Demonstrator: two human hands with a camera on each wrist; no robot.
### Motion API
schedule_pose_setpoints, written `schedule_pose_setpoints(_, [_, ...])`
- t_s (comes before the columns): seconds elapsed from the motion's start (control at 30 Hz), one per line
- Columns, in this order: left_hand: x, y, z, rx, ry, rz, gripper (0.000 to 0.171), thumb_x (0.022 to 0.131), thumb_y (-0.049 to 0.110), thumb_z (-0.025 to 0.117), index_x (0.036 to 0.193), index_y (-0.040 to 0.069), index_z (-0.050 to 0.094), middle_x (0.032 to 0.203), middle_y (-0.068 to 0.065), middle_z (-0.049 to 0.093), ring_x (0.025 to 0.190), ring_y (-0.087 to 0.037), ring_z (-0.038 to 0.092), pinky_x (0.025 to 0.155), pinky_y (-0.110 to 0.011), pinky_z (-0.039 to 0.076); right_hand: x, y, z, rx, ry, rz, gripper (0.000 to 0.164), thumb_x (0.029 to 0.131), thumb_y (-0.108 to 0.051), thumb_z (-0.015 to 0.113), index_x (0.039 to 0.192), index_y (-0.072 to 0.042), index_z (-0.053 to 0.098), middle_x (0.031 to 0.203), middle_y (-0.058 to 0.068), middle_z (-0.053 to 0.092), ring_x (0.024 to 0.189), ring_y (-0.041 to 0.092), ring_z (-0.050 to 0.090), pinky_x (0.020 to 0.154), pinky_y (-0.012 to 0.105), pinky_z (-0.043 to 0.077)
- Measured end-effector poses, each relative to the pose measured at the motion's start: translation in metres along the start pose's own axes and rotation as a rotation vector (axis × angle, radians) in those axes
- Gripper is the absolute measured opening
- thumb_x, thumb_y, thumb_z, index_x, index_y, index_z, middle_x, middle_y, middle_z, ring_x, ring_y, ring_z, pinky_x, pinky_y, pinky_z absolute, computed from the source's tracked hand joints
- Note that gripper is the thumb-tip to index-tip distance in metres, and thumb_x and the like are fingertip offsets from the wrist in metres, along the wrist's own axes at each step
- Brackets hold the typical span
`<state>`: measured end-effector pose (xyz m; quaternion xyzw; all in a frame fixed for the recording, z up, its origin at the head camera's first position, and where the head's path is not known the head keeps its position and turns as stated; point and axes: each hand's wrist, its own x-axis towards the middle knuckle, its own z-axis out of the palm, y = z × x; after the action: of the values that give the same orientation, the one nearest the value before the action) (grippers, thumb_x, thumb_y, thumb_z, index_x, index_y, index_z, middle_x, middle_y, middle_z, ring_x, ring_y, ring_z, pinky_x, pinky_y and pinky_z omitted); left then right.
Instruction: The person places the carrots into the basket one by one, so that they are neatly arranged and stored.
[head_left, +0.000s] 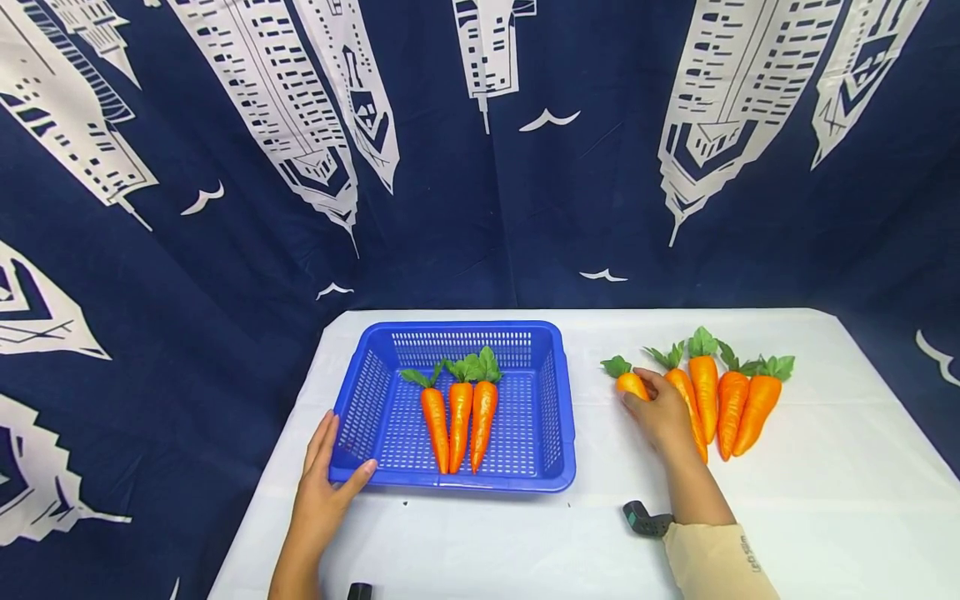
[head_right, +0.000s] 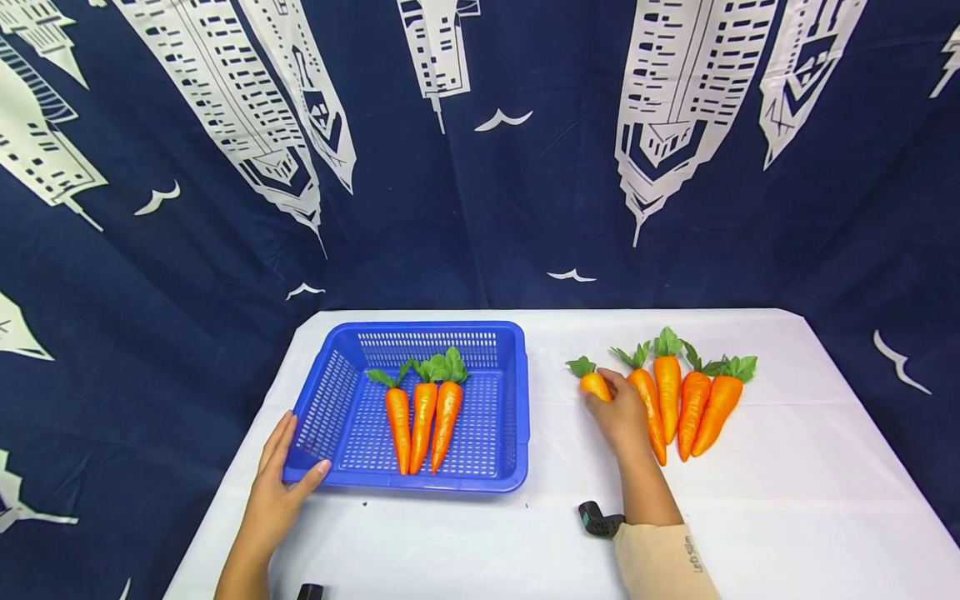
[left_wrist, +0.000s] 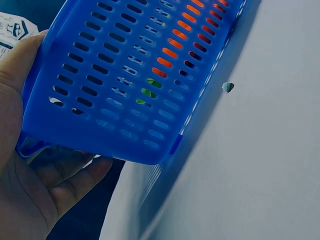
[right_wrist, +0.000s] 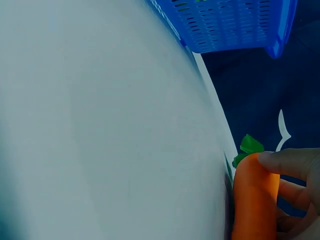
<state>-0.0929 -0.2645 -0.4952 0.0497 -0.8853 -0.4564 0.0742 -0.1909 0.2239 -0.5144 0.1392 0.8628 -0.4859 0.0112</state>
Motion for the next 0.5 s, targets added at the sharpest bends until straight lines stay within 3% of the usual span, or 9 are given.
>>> schedule_pose_setpoints(0.5, [0.0,0.0,0.0,0.0,-0.002,-0.002,0.093,0.088,0.03,0.079,0.162,0.026,0.023,0.171,0.004,0.013,0.158,-0.037,0.012,0.121,-0.07,0.015,-0.009,-0.02,-0.008,0.055,0.027,0.003,0.065,0.097,-0.041,0.065,0.149,-0.009,0.044,0.149,0.024,0.048,0.132,0.042,0.052,0.108,0.054,0.047])
